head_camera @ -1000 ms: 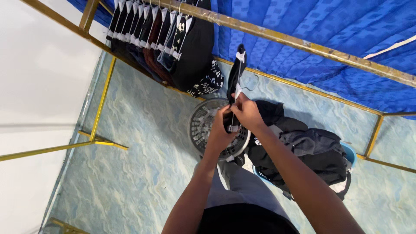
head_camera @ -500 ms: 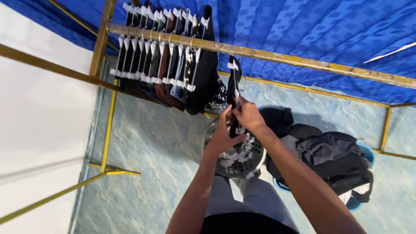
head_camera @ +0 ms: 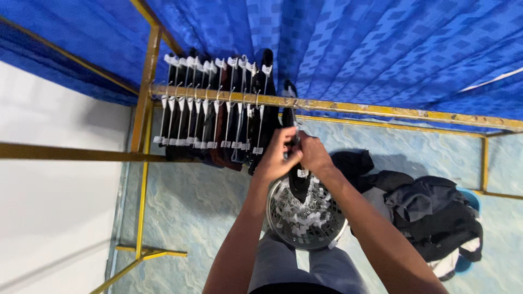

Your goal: The person picks up dark garments from a pile, places them on white plastic hangers, and hangs them on a gold metal clothing rack. The person repeats this process for several items.

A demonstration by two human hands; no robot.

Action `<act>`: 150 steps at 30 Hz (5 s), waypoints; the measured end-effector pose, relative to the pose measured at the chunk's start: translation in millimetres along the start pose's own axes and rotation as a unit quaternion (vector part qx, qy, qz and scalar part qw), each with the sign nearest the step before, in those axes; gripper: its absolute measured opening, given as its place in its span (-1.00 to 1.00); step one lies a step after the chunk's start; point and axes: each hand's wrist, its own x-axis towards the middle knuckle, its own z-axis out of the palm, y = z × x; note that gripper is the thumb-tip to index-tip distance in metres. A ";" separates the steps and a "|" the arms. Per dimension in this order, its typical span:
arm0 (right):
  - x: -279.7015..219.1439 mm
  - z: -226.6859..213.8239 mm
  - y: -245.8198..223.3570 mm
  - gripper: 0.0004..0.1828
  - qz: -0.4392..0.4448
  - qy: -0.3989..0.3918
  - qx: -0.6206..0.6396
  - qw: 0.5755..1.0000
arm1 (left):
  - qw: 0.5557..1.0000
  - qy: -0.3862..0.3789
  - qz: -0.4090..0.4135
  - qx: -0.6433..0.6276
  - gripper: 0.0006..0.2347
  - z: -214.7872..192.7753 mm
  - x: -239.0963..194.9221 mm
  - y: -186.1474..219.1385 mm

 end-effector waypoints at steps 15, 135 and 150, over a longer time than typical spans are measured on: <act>39.5 13.7 -41.1 -0.64 0.036 -0.005 -0.033 0.999 | 0.971 0.229 -0.004 0.071 -0.86 -19.2 67.7 15.2; 52.8 -35.1 -94.7 -0.52 -0.236 0.224 -0.161 0.932 | 0.897 0.262 0.085 0.346 -0.71 -70.3 56.0 19.9; 21.6 -35.1 -94.2 -0.32 -0.239 0.252 -0.136 0.928 | 0.902 0.247 0.098 0.341 -0.65 -69.8 49.9 24.2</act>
